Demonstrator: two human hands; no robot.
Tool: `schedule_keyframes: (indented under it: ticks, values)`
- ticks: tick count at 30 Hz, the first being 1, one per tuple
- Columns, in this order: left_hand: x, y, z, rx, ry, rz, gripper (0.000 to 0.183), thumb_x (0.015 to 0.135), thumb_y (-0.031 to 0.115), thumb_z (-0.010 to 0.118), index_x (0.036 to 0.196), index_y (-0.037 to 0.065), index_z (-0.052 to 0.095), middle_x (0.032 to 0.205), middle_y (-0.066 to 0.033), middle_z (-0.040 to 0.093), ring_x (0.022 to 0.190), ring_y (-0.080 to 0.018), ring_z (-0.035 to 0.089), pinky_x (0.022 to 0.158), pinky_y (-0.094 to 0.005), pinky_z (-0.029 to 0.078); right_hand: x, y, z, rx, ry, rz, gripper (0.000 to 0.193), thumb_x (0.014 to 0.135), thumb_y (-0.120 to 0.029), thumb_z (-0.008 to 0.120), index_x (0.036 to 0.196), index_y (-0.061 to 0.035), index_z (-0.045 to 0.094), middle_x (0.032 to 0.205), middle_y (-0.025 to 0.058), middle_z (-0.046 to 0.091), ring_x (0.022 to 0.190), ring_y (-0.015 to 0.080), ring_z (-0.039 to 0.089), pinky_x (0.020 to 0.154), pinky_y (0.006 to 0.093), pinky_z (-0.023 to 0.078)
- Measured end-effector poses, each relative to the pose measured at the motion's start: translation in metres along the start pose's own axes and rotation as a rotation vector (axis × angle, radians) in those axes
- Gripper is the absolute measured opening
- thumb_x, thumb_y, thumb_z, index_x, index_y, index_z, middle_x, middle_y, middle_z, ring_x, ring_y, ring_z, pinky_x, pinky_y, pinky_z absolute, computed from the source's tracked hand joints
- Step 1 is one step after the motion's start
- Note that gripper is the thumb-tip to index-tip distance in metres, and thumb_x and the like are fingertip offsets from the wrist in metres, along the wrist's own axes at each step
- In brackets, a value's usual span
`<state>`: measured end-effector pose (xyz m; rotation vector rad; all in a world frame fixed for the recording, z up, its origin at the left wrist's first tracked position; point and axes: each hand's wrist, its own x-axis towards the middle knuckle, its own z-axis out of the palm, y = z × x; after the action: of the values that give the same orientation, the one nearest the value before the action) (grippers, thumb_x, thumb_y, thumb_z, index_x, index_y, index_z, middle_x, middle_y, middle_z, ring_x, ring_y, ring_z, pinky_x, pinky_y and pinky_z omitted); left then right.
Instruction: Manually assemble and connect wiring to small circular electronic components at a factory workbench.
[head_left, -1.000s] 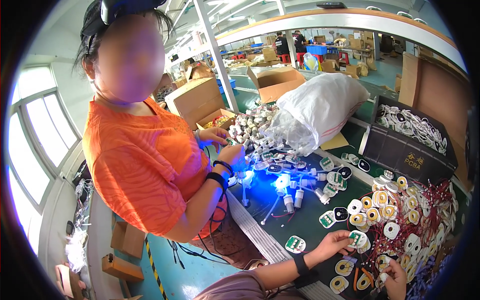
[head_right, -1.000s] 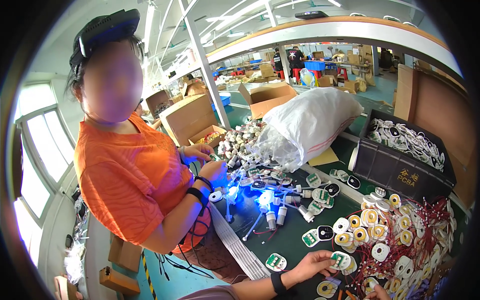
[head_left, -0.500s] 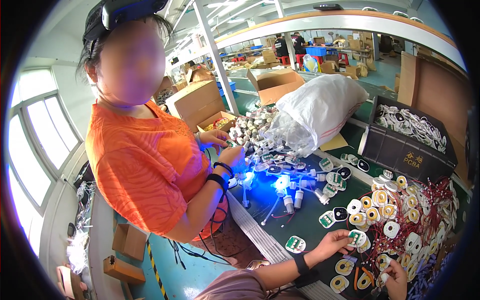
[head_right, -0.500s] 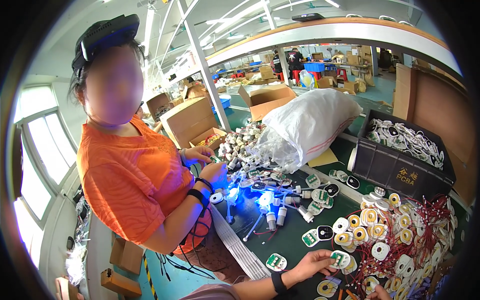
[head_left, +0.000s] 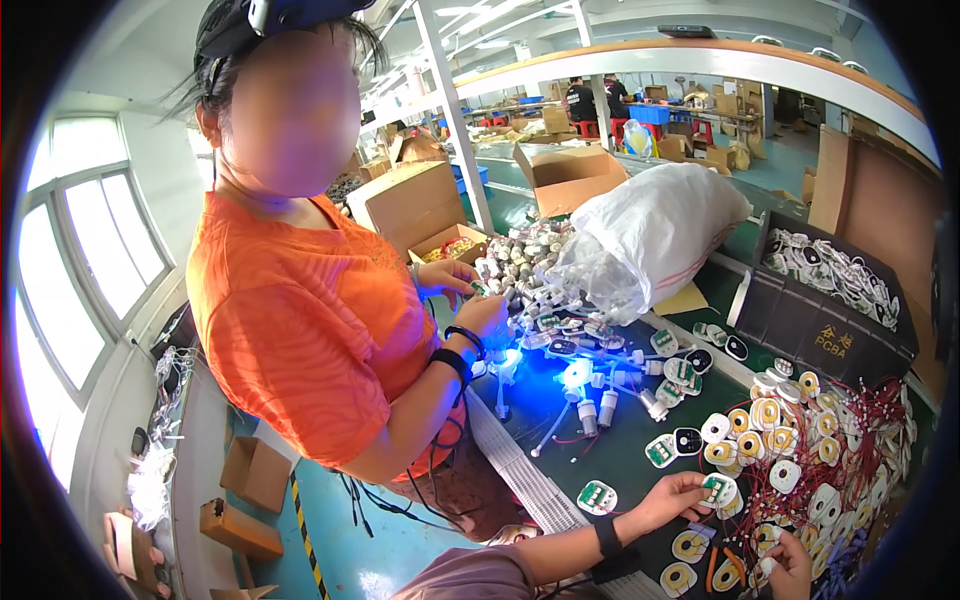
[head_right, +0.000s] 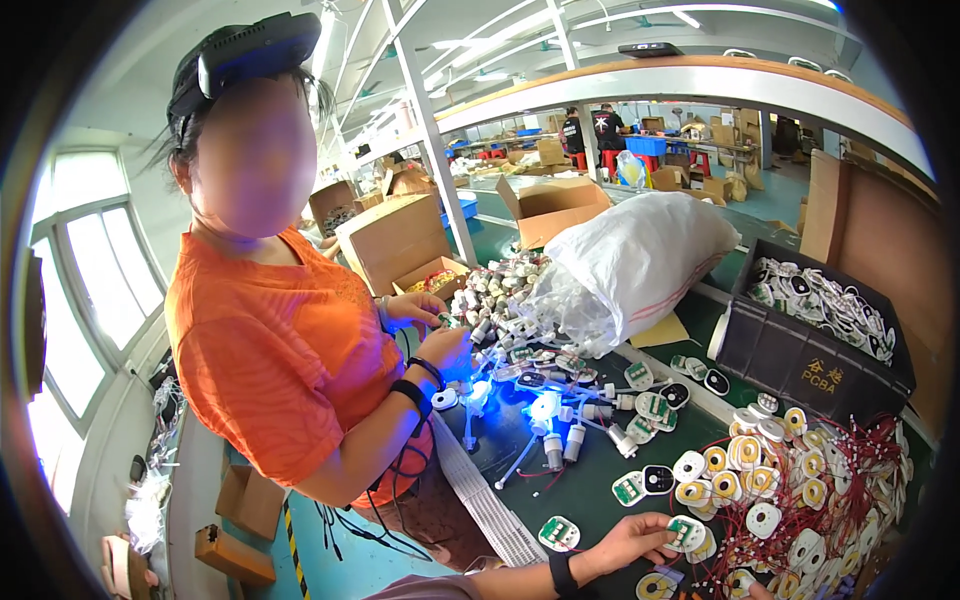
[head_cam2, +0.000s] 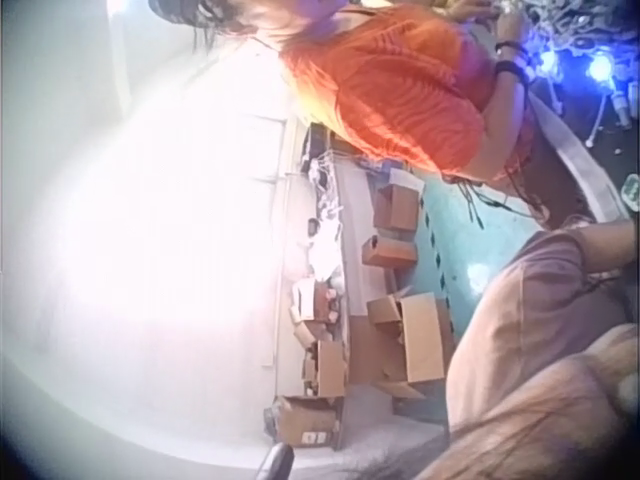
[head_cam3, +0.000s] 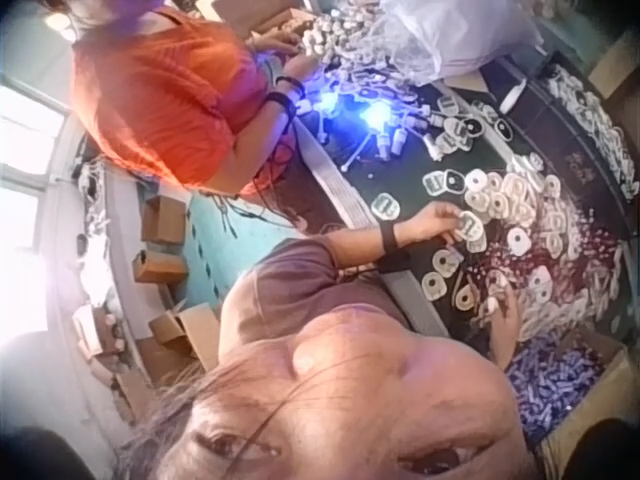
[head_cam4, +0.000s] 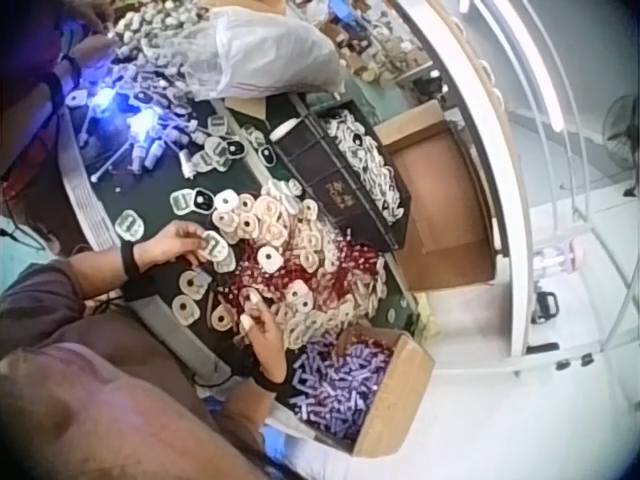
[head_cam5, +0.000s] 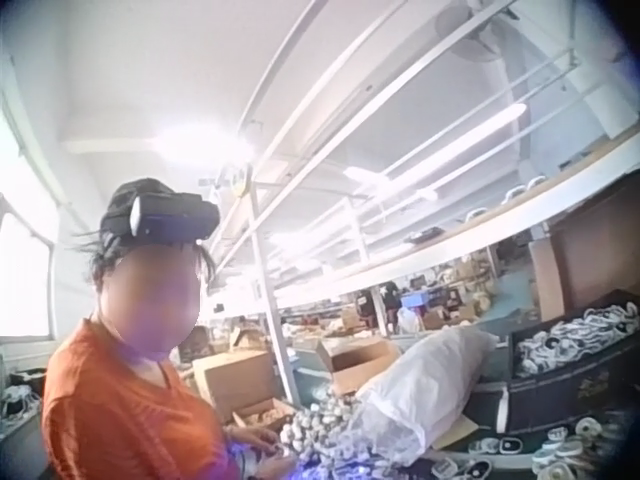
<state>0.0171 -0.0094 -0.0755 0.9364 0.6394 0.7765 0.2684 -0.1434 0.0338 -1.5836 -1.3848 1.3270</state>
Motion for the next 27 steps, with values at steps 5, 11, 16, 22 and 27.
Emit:
schedule_keyframes:
  ticks: [5,11,16,22,27]
  values:
    - [0.0,0.0,-0.001,0.02,0.016,0.007,0.028,0.092,0.018,0.056,0.115,0.003,0.054,0.101,-0.006,0.064,0.084,-0.0114,0.063,0.07,-0.0218,0.052,0.003,-0.001,0.004,-0.028,-0.003,-0.041,0.045,0.088,-0.012,0.055,0.132,-0.0043,0.045,0.097,0.0027,0.054,0.082,0.0097,0.05,0.07,0.0196,0.041]
    - [0.001,0.0,-0.001,0.021,0.006,0.018,0.029,0.092,0.018,0.055,0.116,0.003,0.054,0.1,-0.0058,0.064,0.084,-0.0116,0.063,0.069,-0.0222,0.052,0.003,-0.007,0.007,-0.002,-0.012,-0.02,0.046,0.088,-0.012,0.056,0.132,-0.0031,0.045,0.094,0.0024,0.053,0.08,0.0099,0.049,0.069,0.0208,0.041]
    - [0.001,-0.001,-0.001,0.021,-0.008,0.036,0.029,0.092,0.018,0.055,0.116,0.003,0.054,0.101,-0.006,0.064,0.084,-0.0119,0.063,0.069,-0.0226,0.052,0.001,-0.014,0.008,-0.023,-0.028,-0.041,0.047,0.089,-0.015,0.057,0.132,-0.0027,0.045,0.093,0.0019,0.052,0.08,0.0098,0.048,0.069,0.0204,0.04]
    - [0.0,0.001,-0.002,0.017,-0.027,0.03,0.03,0.092,0.019,0.055,0.117,0.003,0.053,0.102,-0.0068,0.064,0.086,-0.0124,0.063,0.07,-0.0226,0.052,0.0,-0.018,0.009,-0.035,-0.044,-0.012,0.047,0.089,-0.017,0.056,0.132,-0.0023,0.044,0.095,0.0014,0.051,0.081,0.0098,0.047,0.069,0.0198,0.039]
    - [0.001,0.0,-0.002,0.017,-0.027,0.027,0.03,0.092,0.019,0.055,0.118,0.003,0.052,0.102,-0.007,0.064,0.087,-0.0127,0.064,0.07,-0.0228,0.052,0.0,-0.02,0.01,-0.037,-0.031,-0.014,0.047,0.088,-0.016,0.056,0.131,-0.002,0.044,0.094,0.0013,0.051,0.08,0.0091,0.047,0.068,0.0193,0.039]
